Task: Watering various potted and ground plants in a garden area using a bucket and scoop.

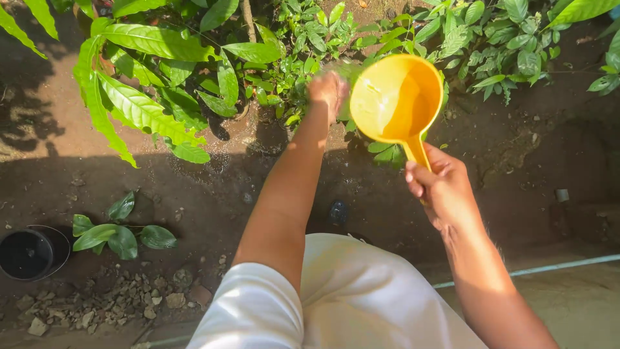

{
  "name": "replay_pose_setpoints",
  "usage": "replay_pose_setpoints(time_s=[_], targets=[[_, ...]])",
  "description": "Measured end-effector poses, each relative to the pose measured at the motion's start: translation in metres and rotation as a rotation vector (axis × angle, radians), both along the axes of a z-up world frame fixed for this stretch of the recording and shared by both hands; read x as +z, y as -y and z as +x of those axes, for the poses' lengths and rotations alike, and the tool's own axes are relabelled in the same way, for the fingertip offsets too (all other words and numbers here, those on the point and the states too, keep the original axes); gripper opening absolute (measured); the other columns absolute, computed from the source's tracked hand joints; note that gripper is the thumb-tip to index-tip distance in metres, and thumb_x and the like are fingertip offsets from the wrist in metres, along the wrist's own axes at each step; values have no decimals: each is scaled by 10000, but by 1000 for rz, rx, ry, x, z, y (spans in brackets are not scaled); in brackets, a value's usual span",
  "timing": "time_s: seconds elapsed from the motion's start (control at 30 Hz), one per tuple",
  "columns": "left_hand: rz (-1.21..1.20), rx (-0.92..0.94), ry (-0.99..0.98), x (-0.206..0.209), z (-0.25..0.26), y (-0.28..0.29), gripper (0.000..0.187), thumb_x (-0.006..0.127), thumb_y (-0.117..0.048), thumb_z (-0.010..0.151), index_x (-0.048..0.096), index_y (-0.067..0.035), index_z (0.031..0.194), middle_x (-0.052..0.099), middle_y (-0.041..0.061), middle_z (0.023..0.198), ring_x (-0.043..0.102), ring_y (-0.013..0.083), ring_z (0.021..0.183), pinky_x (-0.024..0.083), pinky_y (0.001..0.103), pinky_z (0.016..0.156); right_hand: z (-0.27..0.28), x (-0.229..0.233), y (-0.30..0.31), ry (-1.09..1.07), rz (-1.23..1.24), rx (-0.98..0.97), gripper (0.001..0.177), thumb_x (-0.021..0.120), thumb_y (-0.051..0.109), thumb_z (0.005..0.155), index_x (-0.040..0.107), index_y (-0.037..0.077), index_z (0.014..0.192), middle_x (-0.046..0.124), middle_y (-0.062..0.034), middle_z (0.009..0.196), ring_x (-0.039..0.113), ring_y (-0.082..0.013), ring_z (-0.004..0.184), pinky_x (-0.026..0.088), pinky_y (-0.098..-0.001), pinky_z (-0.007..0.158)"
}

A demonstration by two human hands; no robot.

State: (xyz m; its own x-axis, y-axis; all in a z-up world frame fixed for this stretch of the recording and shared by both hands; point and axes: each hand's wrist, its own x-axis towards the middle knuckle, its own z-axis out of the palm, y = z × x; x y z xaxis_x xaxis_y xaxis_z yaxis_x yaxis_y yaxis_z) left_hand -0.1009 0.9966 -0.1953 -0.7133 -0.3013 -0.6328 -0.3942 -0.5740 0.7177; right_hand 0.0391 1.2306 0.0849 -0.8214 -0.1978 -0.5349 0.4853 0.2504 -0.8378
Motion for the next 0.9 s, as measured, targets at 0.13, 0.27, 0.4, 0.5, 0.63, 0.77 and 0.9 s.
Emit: replay_pose_setpoints(time_s=[0.13,0.27,0.4,0.5,0.63,0.77,0.9], targets=[[-79,222,-169,76,-50,60,261,423,-26,943,634,10,1093,720,158,882,721,232,664,614,382,532,-16,10,-3,100,-427,-98,166,581,9,994,621,-19,1152,556,-28,789,423,-32,545,314,-182,457],[-585,209,-471,40,-90,113,203,582,-69,1072,572,102,1181,690,275,1123,660,246,1004,581,415,896,-16,11,-20,170,-684,-97,199,591,37,1022,593,-21,1212,548,-29,807,404,-14,545,314,-169,451],[-381,164,-543,82,-58,122,256,538,-84,1053,542,63,1262,664,242,1247,673,259,1066,544,374,843,8,2,-45,196,-742,-95,248,600,40,1019,587,-26,1258,534,-22,793,400,-10,545,316,-168,448],[-243,132,-594,71,-38,124,306,509,-94,1041,522,37,1316,647,220,1329,682,268,1107,519,348,807,32,-7,-63,208,-667,-106,246,597,51,1003,583,-17,1240,533,-16,777,389,-7,531,310,-168,436],[-286,129,-510,28,9,101,346,556,-16,1000,617,39,1337,672,187,1304,707,215,1121,602,310,960,68,-25,-90,240,-495,-125,233,588,88,983,601,11,1202,522,5,735,372,-7,495,296,-177,399],[-292,119,-229,23,66,57,277,604,-34,979,681,-9,1244,743,138,1171,772,161,1008,599,256,854,104,-55,-125,243,-382,-135,193,606,102,1002,592,-18,1153,506,9,723,369,-17,496,272,-189,372],[-62,150,-226,-50,102,21,243,677,-21,1013,702,74,1234,731,242,1077,691,246,866,564,321,722,112,-39,-102,286,-245,-199,275,613,94,959,605,17,1222,506,10,705,368,-25,494,238,-197,360]])
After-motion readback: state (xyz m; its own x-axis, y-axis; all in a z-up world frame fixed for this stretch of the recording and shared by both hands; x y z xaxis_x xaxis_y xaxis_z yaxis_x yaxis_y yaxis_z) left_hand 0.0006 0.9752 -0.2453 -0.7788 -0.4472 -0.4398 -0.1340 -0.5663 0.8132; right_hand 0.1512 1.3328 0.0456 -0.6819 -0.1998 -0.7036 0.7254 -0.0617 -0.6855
